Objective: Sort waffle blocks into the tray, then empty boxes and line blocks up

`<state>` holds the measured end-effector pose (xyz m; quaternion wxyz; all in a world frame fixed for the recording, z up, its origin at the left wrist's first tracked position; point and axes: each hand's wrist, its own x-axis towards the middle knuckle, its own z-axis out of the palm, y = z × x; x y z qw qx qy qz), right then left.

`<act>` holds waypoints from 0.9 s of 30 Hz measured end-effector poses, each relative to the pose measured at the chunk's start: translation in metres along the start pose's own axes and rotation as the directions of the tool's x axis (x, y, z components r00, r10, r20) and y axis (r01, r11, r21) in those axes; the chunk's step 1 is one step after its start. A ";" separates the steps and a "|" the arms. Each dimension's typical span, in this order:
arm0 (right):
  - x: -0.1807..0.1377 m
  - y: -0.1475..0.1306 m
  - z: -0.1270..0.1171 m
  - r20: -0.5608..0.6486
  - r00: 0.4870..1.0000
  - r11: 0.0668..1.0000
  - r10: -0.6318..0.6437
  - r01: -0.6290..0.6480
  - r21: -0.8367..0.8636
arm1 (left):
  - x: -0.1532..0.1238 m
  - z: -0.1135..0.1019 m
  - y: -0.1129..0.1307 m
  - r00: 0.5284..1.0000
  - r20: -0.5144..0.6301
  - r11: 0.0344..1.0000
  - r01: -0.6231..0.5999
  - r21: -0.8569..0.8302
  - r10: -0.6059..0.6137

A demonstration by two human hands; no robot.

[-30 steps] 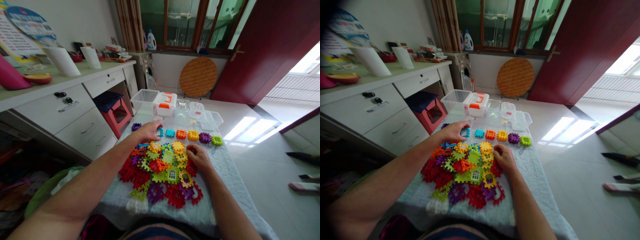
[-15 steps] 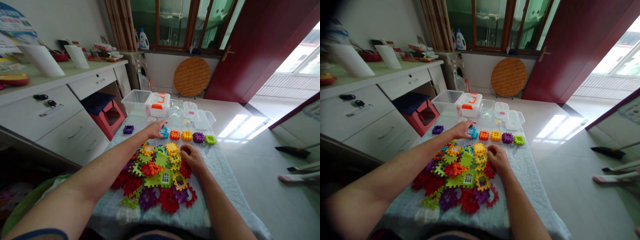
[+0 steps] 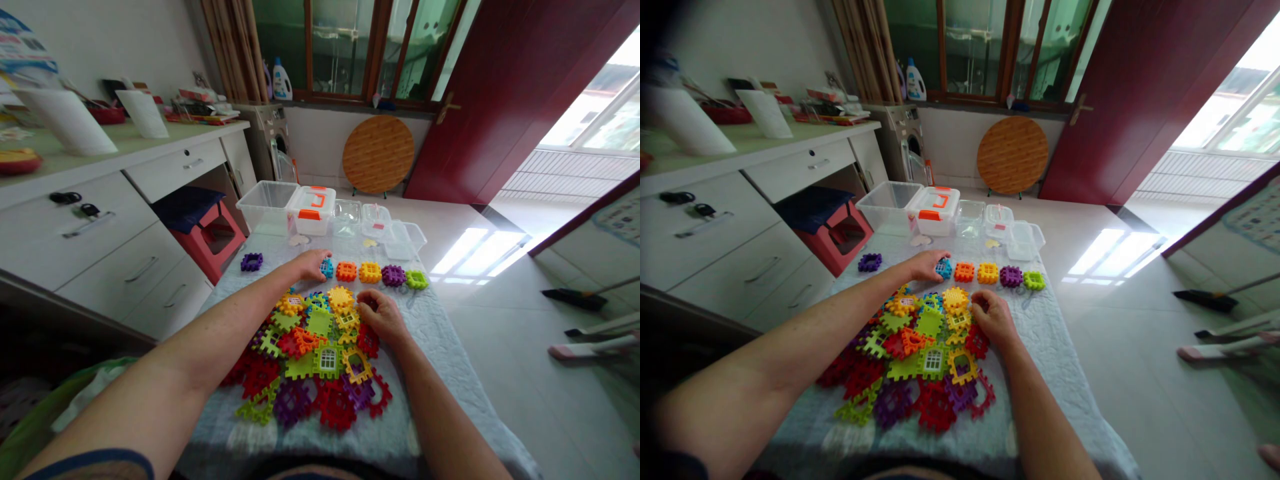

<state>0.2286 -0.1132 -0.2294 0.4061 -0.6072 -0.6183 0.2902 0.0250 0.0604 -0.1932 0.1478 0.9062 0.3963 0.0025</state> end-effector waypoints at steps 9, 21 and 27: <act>0.001 0.002 0.001 0.002 1.000 1.000 -0.002 0.002 0.001 | 0.004 -0.002 0.004 0.999 0.034 1.000 -0.018 0.022 0.017; 0.005 0.002 -0.002 -0.014 0.998 0.989 0.067 -0.064 0.134 | -0.075 -0.046 0.017 0.982 -0.181 0.997 -0.066 -0.046 0.057; 0.005 -0.005 -0.006 -0.076 0.996 0.986 0.044 -0.031 0.166 | -0.174 -0.038 -0.008 0.929 -0.297 0.971 0.178 -0.160 -0.219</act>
